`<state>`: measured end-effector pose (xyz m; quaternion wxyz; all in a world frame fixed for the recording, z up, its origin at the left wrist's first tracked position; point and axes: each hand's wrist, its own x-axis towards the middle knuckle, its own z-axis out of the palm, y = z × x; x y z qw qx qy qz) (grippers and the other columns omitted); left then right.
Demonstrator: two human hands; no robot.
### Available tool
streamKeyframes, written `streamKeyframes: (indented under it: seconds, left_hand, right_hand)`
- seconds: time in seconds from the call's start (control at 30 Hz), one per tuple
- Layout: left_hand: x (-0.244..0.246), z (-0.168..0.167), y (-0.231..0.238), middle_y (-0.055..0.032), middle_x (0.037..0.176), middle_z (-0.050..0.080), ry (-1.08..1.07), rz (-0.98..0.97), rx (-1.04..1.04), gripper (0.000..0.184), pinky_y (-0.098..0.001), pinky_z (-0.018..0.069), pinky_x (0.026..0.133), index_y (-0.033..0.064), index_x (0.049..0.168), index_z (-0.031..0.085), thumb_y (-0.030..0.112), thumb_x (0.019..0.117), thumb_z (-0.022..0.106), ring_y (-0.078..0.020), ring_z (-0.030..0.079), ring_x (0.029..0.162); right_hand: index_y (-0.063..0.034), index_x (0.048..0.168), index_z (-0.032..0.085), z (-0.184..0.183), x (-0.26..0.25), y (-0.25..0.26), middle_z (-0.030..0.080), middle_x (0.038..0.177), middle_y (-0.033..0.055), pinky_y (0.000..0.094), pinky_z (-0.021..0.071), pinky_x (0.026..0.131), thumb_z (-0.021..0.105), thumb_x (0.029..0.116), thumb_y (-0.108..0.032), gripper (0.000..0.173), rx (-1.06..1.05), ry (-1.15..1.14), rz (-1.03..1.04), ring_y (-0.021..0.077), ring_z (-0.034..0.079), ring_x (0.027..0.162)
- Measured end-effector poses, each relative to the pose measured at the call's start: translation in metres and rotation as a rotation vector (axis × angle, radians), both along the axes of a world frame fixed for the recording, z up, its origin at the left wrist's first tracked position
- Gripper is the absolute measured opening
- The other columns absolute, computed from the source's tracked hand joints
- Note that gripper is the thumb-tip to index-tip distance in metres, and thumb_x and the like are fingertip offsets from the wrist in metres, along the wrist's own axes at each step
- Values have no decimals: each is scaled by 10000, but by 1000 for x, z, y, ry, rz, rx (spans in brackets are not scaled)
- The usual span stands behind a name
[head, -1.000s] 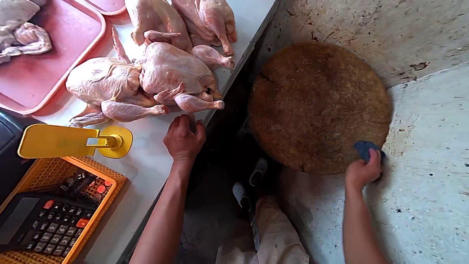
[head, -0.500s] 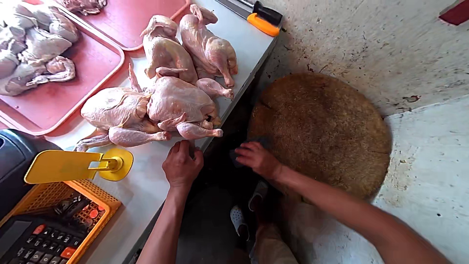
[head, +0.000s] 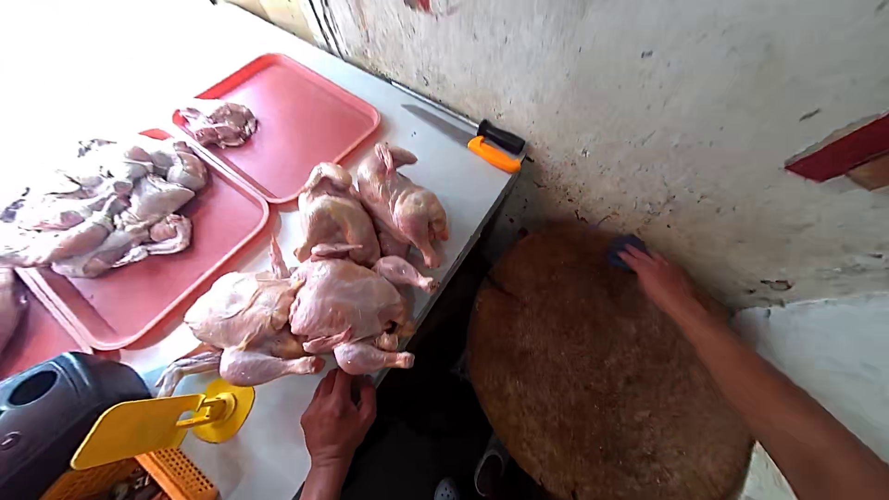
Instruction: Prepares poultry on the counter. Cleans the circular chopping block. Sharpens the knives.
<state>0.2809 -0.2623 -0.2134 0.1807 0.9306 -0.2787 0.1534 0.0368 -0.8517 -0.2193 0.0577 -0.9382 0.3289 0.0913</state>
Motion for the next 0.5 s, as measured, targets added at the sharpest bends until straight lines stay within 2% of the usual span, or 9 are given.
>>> streamKeyframes:
  seconds: [0.07,0.13,0.17,0.27,0.33,0.37,0.43,0.47,0.5]
  left_hand:
    - [-1,1,-3,-197,859,722,-14,17,-22,440,-530,550,561,10,927,720,382,889,487,-389,734,762]
    - [-2,2,-3,-191,860,725,-18,26,-38,447,-525,559,572,13,923,725,397,879,502,-379,736,765]
    - [-2,1,-1,-192,870,731,-18,25,-41,455,-527,565,579,14,931,732,406,878,507,-382,739,773]
    - [-2,-2,-1,-197,901,741,-14,28,-44,472,-549,572,593,16,948,743,421,868,514,-393,745,793]
    - [-2,-3,-1,-200,898,738,-20,33,-39,484,-556,569,591,13,951,741,429,871,506,-398,744,792]
    - [-1,-3,-2,-204,900,738,-17,32,-36,489,-562,570,600,7,955,737,429,872,503,-404,743,800]
    - [-4,0,-3,-205,896,737,3,21,-56,474,-568,571,618,1,941,734,414,881,510,-408,742,809]
    - [-5,3,-3,-200,884,737,11,17,-77,455,-569,571,620,1,922,735,401,885,521,-405,742,801]
    - [-4,6,-3,-188,874,739,7,18,-96,436,-563,577,622,7,906,739,391,887,534,-392,744,792]
  right_hand:
    - [-41,1402,615,29,-63,-3,564,1455,242,694,424,1061,573,971,39,440,24,71,-238,499,513,1343]
    - [41,1349,617,62,-100,8,615,1304,345,725,435,1012,556,976,43,378,26,-99,-398,550,578,1230]
    - [55,1342,614,80,-108,18,614,1289,363,715,427,1030,502,990,50,370,-17,-265,-401,548,583,1225]
    - [83,1301,636,130,-96,52,594,1372,322,580,414,1134,419,988,40,383,-224,-751,-239,480,554,1318]
    - [79,1235,676,140,-68,60,593,1371,319,603,397,1136,429,986,27,355,-301,-879,-60,509,527,1327]
    - [43,1234,693,133,-57,56,588,1390,305,646,367,1142,446,977,25,357,-286,-816,-7,522,501,1350]
    - [-70,1350,674,117,-45,48,487,1527,266,767,189,1158,510,1000,5,394,-84,-449,-45,555,340,1456]
    - [-107,1389,656,114,-35,51,436,1571,255,788,140,1155,545,1005,-20,409,28,-289,-90,546,297,1481]
    - [-123,1393,652,113,-21,63,427,1580,244,767,162,1163,554,1007,-40,407,88,-227,-108,518,316,1482]
